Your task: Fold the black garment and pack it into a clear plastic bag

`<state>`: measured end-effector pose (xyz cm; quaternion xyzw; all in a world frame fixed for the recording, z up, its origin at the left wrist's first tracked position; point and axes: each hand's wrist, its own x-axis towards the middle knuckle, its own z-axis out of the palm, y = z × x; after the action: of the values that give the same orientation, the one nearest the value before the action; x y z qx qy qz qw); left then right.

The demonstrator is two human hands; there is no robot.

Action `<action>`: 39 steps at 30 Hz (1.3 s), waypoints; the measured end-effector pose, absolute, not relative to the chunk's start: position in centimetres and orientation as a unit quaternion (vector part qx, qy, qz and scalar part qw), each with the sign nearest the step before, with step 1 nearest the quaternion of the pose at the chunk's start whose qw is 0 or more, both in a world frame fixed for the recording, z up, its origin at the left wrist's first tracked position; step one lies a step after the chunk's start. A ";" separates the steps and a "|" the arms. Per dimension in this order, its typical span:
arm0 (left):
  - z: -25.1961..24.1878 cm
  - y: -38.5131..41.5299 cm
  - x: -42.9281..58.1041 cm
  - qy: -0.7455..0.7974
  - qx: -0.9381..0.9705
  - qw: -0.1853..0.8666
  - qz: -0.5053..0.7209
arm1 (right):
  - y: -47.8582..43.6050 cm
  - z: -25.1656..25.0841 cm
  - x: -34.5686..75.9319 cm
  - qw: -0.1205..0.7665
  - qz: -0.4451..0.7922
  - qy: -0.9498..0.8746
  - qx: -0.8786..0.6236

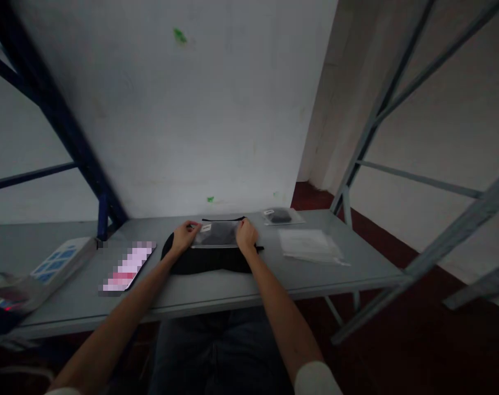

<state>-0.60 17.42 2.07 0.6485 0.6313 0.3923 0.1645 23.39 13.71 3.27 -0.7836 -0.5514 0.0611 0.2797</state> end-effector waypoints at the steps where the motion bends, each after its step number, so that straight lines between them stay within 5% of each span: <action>1: 2.4 17.3 -0.6 0.627 0.651 0.168 0.393 | 13.7 3.4 23.5 0.283 0.058 -0.555 -0.780; 18: 4.2 13.3 0.7 0.648 0.683 0.097 0.322 | 11.7 2.4 26.2 0.321 0.003 -0.612 -0.723; 24: 4.2 6.7 0.1 0.483 0.808 -0.049 0.334 | 4.1 2.0 25.6 0.415 -0.009 -0.740 -0.530; 30: 1.5 1.9 0.1 0.372 0.882 -0.067 0.280 | -0.8 0.1 25.6 0.305 0.043 -0.848 -0.430; 39: -0.1 1.7 0.2 0.417 0.873 -0.031 0.251 | 0.0 -0.7 26.6 0.250 0.042 -0.851 -0.460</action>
<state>0.17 1.68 -0.06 0.8730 0.4169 0.2513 -0.0314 26.56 -0.03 -0.68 -0.4600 -0.8508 0.0417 0.2505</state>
